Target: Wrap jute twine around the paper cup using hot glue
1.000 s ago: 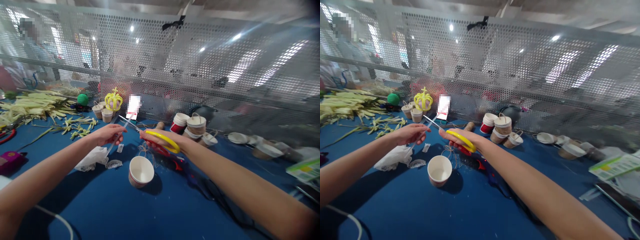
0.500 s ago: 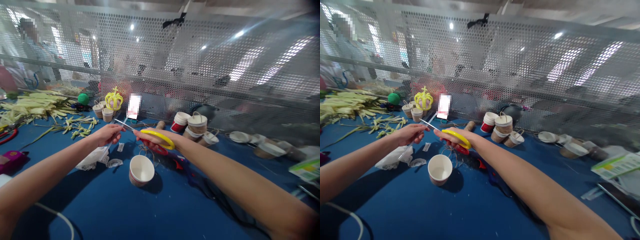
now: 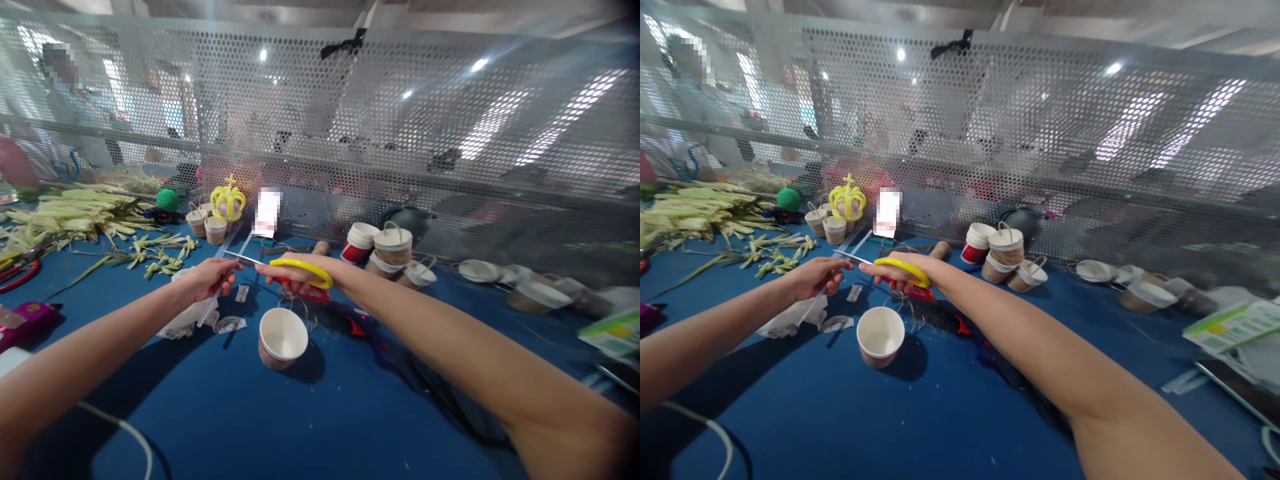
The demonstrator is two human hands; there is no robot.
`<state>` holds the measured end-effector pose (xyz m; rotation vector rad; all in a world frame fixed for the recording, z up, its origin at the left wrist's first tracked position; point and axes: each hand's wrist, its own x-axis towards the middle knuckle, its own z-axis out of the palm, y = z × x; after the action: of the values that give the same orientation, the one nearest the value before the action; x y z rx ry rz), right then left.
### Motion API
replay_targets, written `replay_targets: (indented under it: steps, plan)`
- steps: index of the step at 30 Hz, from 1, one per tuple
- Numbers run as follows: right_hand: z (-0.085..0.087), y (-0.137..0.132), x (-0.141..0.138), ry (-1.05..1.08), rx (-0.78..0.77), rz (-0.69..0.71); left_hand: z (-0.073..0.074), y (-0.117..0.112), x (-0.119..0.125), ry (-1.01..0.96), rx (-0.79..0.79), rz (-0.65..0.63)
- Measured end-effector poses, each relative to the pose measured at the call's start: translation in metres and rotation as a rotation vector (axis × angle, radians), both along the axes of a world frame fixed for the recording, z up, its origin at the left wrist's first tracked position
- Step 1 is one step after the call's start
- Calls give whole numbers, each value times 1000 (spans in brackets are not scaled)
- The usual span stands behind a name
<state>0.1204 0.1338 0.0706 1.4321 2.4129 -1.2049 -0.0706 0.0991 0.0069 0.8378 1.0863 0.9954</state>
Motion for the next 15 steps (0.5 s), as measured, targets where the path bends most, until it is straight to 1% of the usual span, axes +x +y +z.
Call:
replay_targets:
  steps: [5, 9, 12, 15]
  plan:
    - [0, 1, -1, 70, 42, -37, -1, -1, 0, -16, -5, 9]
    - [2, 2, 4, 82, 97, -84, 3, -3, 0, -15, -4, 24]
    - [11, -7, 19, 81, 153, -156, 8, -5, -4, -24, 4, 40]
    - [23, -31, 46, 71, 196, -243, 16, -4, -7, -49, 25, 49]
